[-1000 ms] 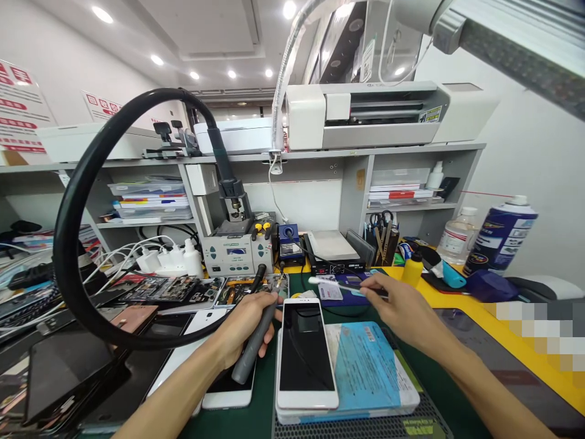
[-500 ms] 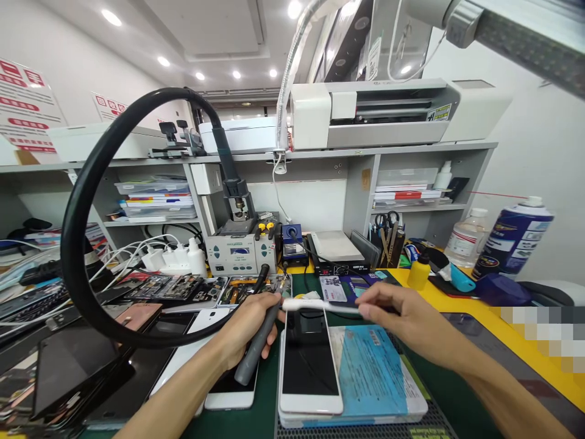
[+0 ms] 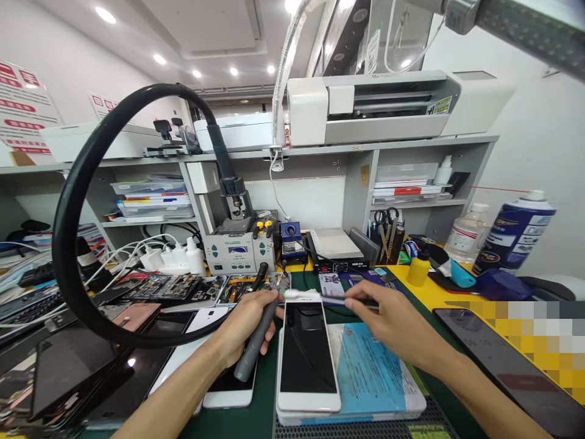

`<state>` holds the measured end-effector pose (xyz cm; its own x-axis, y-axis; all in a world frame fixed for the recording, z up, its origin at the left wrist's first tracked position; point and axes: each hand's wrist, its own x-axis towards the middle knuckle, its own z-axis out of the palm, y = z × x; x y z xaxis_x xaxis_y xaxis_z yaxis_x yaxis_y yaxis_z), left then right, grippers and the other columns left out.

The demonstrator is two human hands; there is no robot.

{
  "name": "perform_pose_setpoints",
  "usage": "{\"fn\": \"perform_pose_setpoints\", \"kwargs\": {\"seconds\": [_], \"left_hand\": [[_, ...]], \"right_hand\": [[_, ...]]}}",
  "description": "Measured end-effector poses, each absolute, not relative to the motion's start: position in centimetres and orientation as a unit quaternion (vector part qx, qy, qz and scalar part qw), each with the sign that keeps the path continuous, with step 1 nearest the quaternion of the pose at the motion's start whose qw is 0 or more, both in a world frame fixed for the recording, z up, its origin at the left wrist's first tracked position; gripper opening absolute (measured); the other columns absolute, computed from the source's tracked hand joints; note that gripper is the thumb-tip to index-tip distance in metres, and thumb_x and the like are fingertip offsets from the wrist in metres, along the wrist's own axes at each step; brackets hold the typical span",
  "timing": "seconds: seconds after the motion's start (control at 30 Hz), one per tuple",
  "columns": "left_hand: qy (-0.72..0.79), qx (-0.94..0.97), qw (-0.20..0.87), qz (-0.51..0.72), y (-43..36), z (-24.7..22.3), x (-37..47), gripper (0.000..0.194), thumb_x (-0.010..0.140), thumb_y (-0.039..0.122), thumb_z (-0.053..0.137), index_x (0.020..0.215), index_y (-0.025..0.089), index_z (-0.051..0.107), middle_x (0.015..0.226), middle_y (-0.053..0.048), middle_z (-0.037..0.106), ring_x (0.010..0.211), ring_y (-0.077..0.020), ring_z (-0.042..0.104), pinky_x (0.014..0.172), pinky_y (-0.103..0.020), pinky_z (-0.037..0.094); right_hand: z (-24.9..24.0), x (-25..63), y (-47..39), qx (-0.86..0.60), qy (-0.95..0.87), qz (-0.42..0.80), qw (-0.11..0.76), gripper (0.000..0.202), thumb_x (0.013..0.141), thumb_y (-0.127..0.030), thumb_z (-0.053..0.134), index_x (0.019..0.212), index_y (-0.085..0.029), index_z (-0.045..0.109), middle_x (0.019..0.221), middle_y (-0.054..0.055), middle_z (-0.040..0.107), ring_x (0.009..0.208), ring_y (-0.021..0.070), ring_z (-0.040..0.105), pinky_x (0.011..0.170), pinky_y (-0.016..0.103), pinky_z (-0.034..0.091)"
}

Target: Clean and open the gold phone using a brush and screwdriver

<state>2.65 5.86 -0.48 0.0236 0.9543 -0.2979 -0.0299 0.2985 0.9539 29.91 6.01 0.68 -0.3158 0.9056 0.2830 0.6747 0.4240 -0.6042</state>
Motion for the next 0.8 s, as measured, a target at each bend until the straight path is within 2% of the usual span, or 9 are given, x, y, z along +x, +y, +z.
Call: {"fn": "perform_pose_setpoints", "kwargs": {"seconds": [0.1,0.2,0.33,0.43,0.53,0.6,0.73,0.8], "left_hand": [[0.552,0.417,0.58,0.43,5.9,-0.5,2.6,0.024,0.096,0.034,0.05,0.102,0.014,0.06,0.075,-0.004,0.067,0.035,-0.009,0.046,0.025,-0.022,0.041],[0.548,0.418,0.578,0.437,6.0,-0.6,2.4,0.022,0.096,0.033,0.05,0.104,0.014,0.059,0.077,-0.004,0.067,0.036,-0.0093,0.047,0.025,-0.022,0.042],[0.545,0.419,0.578,0.439,6.0,-0.7,2.2,0.023,0.097,0.034,0.049,0.105,0.014,0.059,0.076,-0.004,0.067,0.035,-0.009,0.046,0.025,-0.022,0.042],[0.544,0.42,0.58,0.437,6.0,-0.8,2.2,0.025,0.096,0.034,0.049,0.104,0.013,0.06,0.078,-0.006,0.068,0.035,-0.0087,0.046,0.025,-0.022,0.041],[0.543,0.42,0.578,0.441,6.0,-0.7,2.2,0.025,0.096,0.034,0.05,0.103,0.013,0.061,0.079,-0.006,0.069,0.036,-0.0086,0.047,0.025,-0.022,0.042],[0.542,0.42,0.579,0.442,6.0,-0.7,2.2,0.024,0.096,0.034,0.05,0.103,0.013,0.06,0.079,-0.006,0.069,0.037,-0.0088,0.047,0.025,-0.022,0.043],[0.54,0.418,0.584,0.439,6.0,-0.7,2.1,0.024,0.096,0.034,0.051,0.103,0.014,0.06,0.08,-0.006,0.069,0.037,-0.0089,0.047,0.026,-0.022,0.043],[0.539,0.419,0.584,0.44,6.0,-0.8,2.0,0.024,0.096,0.035,0.051,0.104,0.014,0.06,0.08,-0.006,0.069,0.038,-0.0091,0.047,0.026,-0.022,0.043]], "right_hand": [[0.3,29.7,6.4,-0.524,-0.762,0.169,0.34,0.026,0.1,-0.043,0.048,0.107,-0.023,0.064,0.108,0.007,0.07,0.097,0.0274,0.064,0.076,0.038,0.047],[0.7,29.9,6.0,-0.5,-0.777,0.201,0.325,0.025,0.099,-0.045,0.051,0.105,-0.026,0.066,0.103,0.003,0.072,0.092,0.0231,0.065,0.072,0.032,0.048],[1.9,31.1,4.7,-0.434,-0.82,0.293,0.23,0.019,0.093,-0.041,0.063,0.093,-0.025,0.073,0.087,0.001,0.072,0.075,0.0182,0.061,0.063,0.028,0.044],[2.2,31.9,4.4,-0.381,-0.824,0.384,0.168,0.025,0.092,-0.048,0.064,0.093,-0.025,0.076,0.081,0.001,0.07,0.073,0.0178,0.059,0.063,0.027,0.043],[2.0,32.0,4.6,-0.444,-0.802,0.324,0.232,0.032,0.094,-0.053,0.06,0.1,-0.025,0.075,0.095,0.003,0.072,0.082,0.0203,0.061,0.07,0.03,0.044],[1.8,31.9,4.6,-0.469,-0.799,0.29,0.238,0.033,0.096,-0.053,0.056,0.102,-0.026,0.074,0.094,0.003,0.072,0.082,0.0203,0.06,0.069,0.03,0.043],[2.1,32.6,4.4,-0.381,-0.823,0.407,0.106,0.031,0.091,-0.053,0.064,0.094,-0.025,0.077,0.082,0.002,0.069,0.073,0.0179,0.057,0.062,0.028,0.042],[2.3,32.9,4.7,-0.38,-0.814,0.423,0.122,0.032,0.089,-0.054,0.066,0.094,-0.025,0.078,0.085,0.002,0.07,0.076,0.0186,0.059,0.066,0.028,0.043]]}}
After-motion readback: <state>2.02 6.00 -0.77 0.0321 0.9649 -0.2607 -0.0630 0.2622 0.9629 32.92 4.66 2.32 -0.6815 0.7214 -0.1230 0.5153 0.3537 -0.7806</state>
